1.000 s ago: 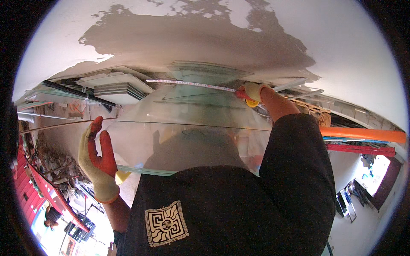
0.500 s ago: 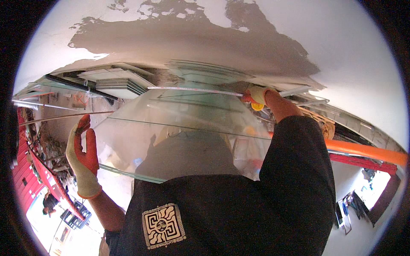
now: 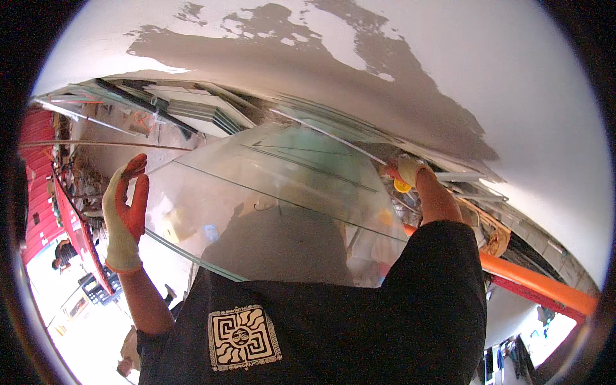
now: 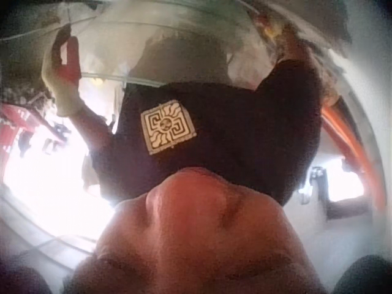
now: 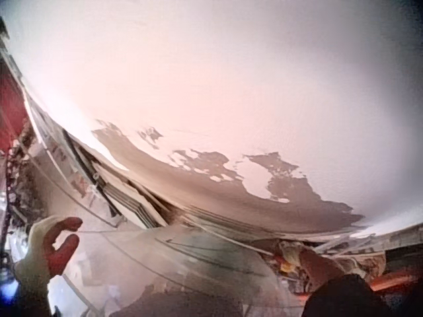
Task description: The person measures glass sheets using a tape measure and handles them by hand.
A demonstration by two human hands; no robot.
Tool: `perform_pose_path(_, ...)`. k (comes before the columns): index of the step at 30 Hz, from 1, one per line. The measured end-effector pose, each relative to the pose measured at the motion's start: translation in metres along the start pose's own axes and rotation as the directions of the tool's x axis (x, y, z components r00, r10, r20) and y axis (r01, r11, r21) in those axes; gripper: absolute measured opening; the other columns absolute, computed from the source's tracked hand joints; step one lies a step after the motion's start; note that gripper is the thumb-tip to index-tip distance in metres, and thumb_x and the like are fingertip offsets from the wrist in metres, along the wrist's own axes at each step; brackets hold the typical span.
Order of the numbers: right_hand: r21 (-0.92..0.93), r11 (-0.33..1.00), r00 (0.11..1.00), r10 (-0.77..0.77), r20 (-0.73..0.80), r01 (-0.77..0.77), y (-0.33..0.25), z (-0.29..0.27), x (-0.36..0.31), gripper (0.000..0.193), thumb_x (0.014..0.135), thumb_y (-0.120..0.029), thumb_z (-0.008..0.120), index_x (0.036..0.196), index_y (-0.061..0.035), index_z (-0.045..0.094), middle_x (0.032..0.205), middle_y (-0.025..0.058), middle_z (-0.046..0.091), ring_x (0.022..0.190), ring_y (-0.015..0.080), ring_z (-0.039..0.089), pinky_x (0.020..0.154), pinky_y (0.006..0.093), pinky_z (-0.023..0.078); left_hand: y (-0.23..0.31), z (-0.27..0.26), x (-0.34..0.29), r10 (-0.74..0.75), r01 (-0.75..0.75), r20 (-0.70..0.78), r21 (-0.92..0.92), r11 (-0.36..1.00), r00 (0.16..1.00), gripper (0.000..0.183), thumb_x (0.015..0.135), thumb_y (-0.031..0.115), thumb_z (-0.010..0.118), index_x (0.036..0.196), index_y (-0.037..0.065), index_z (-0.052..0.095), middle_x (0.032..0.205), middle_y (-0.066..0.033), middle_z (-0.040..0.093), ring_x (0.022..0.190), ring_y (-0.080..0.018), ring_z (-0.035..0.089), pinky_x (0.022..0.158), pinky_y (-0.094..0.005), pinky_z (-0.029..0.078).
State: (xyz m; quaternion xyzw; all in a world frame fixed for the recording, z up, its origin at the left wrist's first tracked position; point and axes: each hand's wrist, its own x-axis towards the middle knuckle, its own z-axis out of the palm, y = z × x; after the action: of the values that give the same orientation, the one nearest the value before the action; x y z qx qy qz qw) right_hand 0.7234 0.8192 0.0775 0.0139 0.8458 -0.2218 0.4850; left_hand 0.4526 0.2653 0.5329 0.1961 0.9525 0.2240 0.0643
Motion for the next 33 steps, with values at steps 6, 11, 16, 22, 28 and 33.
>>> perform_pose_path(6, -0.068, 0.988, 0.981, -0.144, -0.132, 0.136, 0.024, 0.016, 0.017, 0.033, 0.104, -0.039, 0.058, 0.124, -0.0167, 0.072, 0.124, 0.0149, 0.076, 0.119, 0.0405, 0.072, 0.094, 0.0541, 0.058, -0.002, 0.0, 0.001, -0.016, 0.016, 0.001, -0.009, 1.0, 1.0, 0.034, 0.104, 0.009, 0.072, 0.137, 0.0, 0.074, 0.13, -0.0138, 0.079, 0.119, -0.0231, 0.074, 0.11, -0.0412, 0.055)
perform_pose_path(11, 0.088, 0.996, 0.991, 0.034, -0.131, -0.023, 0.014, 0.016, 0.027, 0.047, 0.107, -0.05, 0.056, 0.126, -0.011, 0.075, 0.124, 0.0182, 0.079, 0.115, 0.043, 0.073, 0.094, 0.0496, 0.057, 0.001, -0.001, 0.0, -0.036, 0.036, 0.005, 0.003, 0.999, 0.999, 0.033, 0.105, 0.007, 0.07, 0.137, 0.0, 0.073, 0.13, -0.0134, 0.079, 0.121, -0.0222, 0.073, 0.111, -0.0402, 0.054)
perform_pose_path(16, -0.004, 1.0, 0.996, -0.006, -0.094, 0.006, 0.029, 0.029, 0.047, 0.039, 0.108, -0.046, 0.051, 0.129, -0.0203, 0.073, 0.133, 0.0136, 0.076, 0.125, 0.0414, 0.071, 0.098, 0.0562, 0.057, 0.001, 0.0, 0.002, -0.032, 0.033, 0.005, -0.038, 0.999, 0.999, 0.033, 0.105, 0.005, 0.069, 0.138, -0.001, 0.073, 0.132, -0.013, 0.078, 0.123, -0.0215, 0.072, 0.113, -0.0397, 0.053)
perform_pose_path(22, 0.051, 0.998, 0.997, 0.035, -0.075, -0.031, 0.035, 0.036, 0.033, 0.033, 0.112, -0.031, 0.049, 0.133, -0.0238, 0.073, 0.131, 0.0117, 0.077, 0.12, 0.0412, 0.073, 0.097, 0.0536, 0.058, 0.003, 0.0, 0.007, -0.03, 0.03, 0.027, -0.009, 1.0, 0.999, 0.034, 0.107, 0.002, 0.066, 0.14, -0.001, 0.071, 0.137, -0.0138, 0.076, 0.128, -0.0225, 0.071, 0.115, -0.0393, 0.051)
perform_pose_path(28, -0.046, 0.995, 0.946, -0.102, -0.309, 0.092, 0.077, 0.06, 0.027, 0.035, 0.107, -0.042, 0.06, 0.132, -0.0219, 0.074, 0.127, 0.0134, 0.078, 0.114, 0.0398, 0.075, 0.095, 0.052, 0.057, -0.008, 0.001, 0.003, -0.01, 0.01, 0.005, -0.034, 0.999, 1.0, 0.036, 0.108, 0.002, 0.065, 0.144, 0.0, 0.069, 0.137, -0.0139, 0.076, 0.13, -0.0229, 0.07, 0.116, -0.0397, 0.051)
perform_pose_path(33, 0.157, 0.977, 0.951, 0.18, -0.252, -0.143, 0.073, 0.052, 0.026, 0.04, 0.107, -0.046, 0.063, 0.123, -0.0114, 0.077, 0.12, 0.0152, 0.08, 0.11, 0.0401, 0.074, 0.094, 0.0495, 0.056, -0.013, 0.002, 0.001, -0.049, 0.049, 0.019, -0.005, 0.999, 0.999, 0.036, 0.109, 0.002, 0.065, 0.144, 0.0, 0.069, 0.139, -0.0141, 0.075, 0.131, -0.0229, 0.069, 0.117, -0.04, 0.05)
